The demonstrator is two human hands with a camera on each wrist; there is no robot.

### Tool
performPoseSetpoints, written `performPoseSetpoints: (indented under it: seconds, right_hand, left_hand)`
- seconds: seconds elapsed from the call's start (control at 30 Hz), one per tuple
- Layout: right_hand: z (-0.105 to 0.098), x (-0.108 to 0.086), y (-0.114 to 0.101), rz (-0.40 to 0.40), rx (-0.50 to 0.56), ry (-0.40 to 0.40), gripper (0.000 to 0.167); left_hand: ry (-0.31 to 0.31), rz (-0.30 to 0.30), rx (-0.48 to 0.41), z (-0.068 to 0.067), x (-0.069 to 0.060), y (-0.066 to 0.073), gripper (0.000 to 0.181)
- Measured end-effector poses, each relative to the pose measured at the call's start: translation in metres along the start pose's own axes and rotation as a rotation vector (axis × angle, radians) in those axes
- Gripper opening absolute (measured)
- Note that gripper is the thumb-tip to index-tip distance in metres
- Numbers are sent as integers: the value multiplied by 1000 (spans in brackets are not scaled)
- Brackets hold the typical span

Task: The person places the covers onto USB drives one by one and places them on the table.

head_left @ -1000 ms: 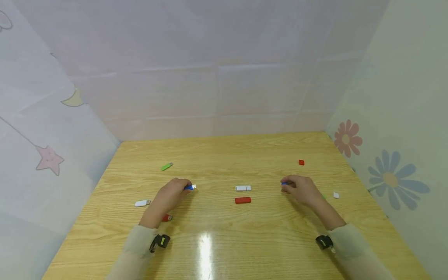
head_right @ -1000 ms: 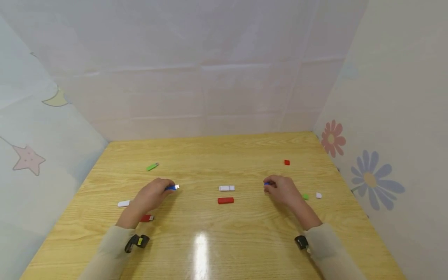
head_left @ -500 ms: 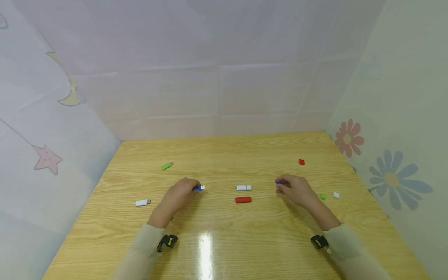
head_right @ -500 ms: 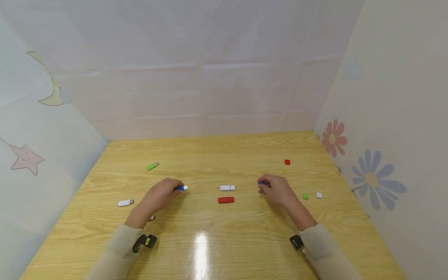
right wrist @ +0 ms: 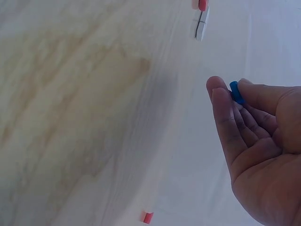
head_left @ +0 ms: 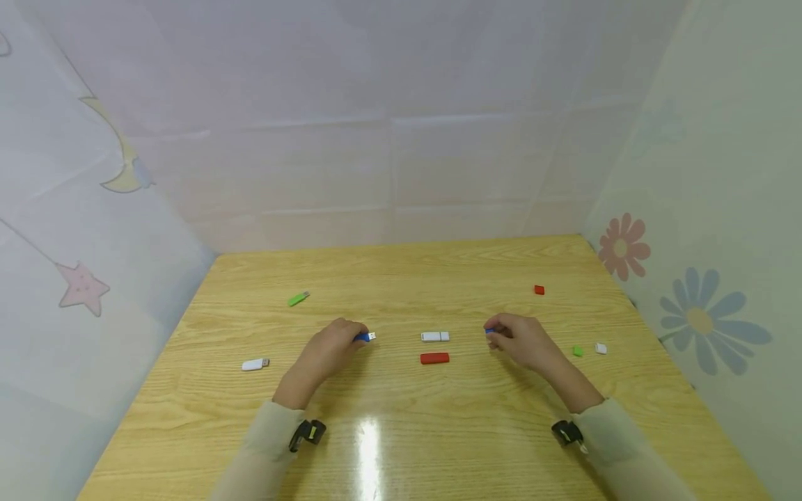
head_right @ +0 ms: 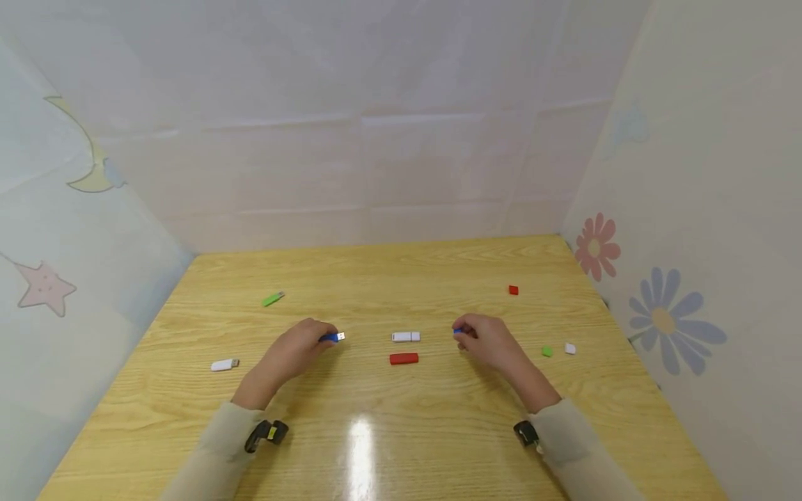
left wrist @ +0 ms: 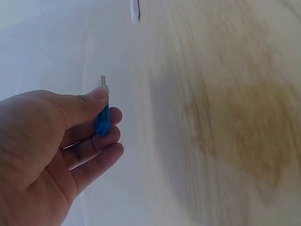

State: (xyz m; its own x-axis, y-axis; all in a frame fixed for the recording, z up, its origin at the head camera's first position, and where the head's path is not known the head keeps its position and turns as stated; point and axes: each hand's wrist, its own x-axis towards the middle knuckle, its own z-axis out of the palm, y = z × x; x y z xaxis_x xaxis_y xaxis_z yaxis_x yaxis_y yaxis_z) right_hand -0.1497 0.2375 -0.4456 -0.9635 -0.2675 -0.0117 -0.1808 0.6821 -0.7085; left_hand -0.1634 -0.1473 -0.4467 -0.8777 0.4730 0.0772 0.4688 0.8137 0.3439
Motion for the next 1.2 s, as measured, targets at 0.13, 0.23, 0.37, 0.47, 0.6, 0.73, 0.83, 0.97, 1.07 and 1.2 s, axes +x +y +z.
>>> performPoseSetpoints:
  seconds: [0.13, 0.23, 0.37, 0.47, 0.6, 0.73, 0.83, 0.97, 1.07, 1.2]
  right_hand:
    - [2, 1, -1, -7, -3, -17, 19]
    - [3, 2, -2, -16, -2, -20, 18]
    - [6, 3, -4, -30, 1, -21, 18]
    - [7, 4, -6, -37, -2, -26, 18]
    - [9, 5, -9, -52, -8, -31, 19]
    - [11, 6, -13, -72, -6, -38, 19]
    - [13, 7, -15, -77, -7, -44, 19]
    - [15, 8, -18, -84, -11, -44, 18]
    - [17, 9, -21, -97, -13, -44, 18]
    - [20, 10, -24, -105, -14, -52, 18]
  left_hand:
    - [6, 20, -1, 1, 2, 4, 17]
    - [15, 34, 5, 3, 4, 6, 18]
    - [10, 45, 22, 6, 6, 8, 19]
    - [-14, 45, 25, 8, 8, 11, 19]
    - [-43, 36, 13, 10, 10, 17, 19]
    - [-52, 41, 21, 11, 13, 22, 19]
    - [-47, 60, 38, 12, 14, 25, 19]
    - [-22, 101, 70, 15, 17, 30, 18]
    - [-10, 124, 94, 16, 19, 33, 18]
    - [-9, 135, 105, 15, 20, 36, 20]
